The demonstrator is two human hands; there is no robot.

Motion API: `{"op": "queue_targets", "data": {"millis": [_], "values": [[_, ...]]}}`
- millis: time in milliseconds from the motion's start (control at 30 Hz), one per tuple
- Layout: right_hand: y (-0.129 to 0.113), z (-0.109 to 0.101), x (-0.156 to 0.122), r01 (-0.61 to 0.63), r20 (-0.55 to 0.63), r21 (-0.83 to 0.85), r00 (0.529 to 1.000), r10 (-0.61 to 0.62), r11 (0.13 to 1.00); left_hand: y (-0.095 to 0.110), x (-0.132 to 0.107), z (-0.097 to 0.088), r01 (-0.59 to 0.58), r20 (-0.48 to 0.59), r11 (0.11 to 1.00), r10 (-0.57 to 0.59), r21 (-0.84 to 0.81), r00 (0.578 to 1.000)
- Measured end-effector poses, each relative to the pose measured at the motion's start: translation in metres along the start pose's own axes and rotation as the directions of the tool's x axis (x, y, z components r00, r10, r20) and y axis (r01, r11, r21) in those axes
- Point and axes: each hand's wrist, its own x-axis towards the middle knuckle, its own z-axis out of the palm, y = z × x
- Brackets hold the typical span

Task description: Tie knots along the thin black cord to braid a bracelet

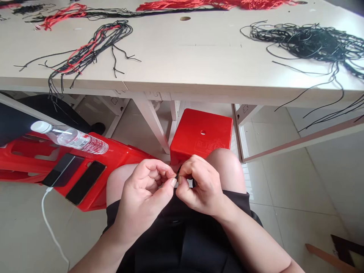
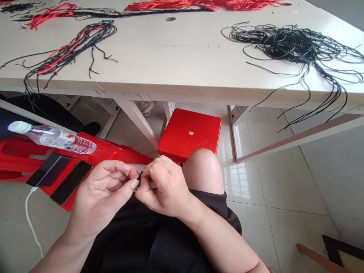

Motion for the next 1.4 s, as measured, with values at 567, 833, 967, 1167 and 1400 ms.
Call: {"op": "queue_targets", "data": {"millis": [567,833,967,1167,1400], "values": [[0.004,-0.006,-0.002,0.048,0.086,-0.111,0.996,-0.038,0.993,-0.007,-0.002,-0.002,-0.171,-0.039,0.942,0.190,0.290,0.981],[0.005,-0.006,-0.002,0.009,0.038,-0.084,0.999,-0.005,0.996,-0.009,-0.003,0.004,-0.206,0.034,0.939,0.204,0.277,0.978],[0.001,-0.007,0.002,-0.071,0.025,0.021,0.997,0.070,0.997,-0.004,0.003,0.004,-0.034,-0.014,0.998,0.035,0.059,0.999],[-0.002,-0.009,0.001,-0.069,0.042,0.004,0.997,0.069,0.998,-0.004,0.009,0.003,0.024,-0.016,0.999,-0.024,-0.022,1.000],[0.006,-0.009,0.001,0.003,0.094,-0.072,0.996,0.004,0.997,-0.006,0.001,0.001,-0.124,0.002,0.967,0.126,0.220,0.992]]}}
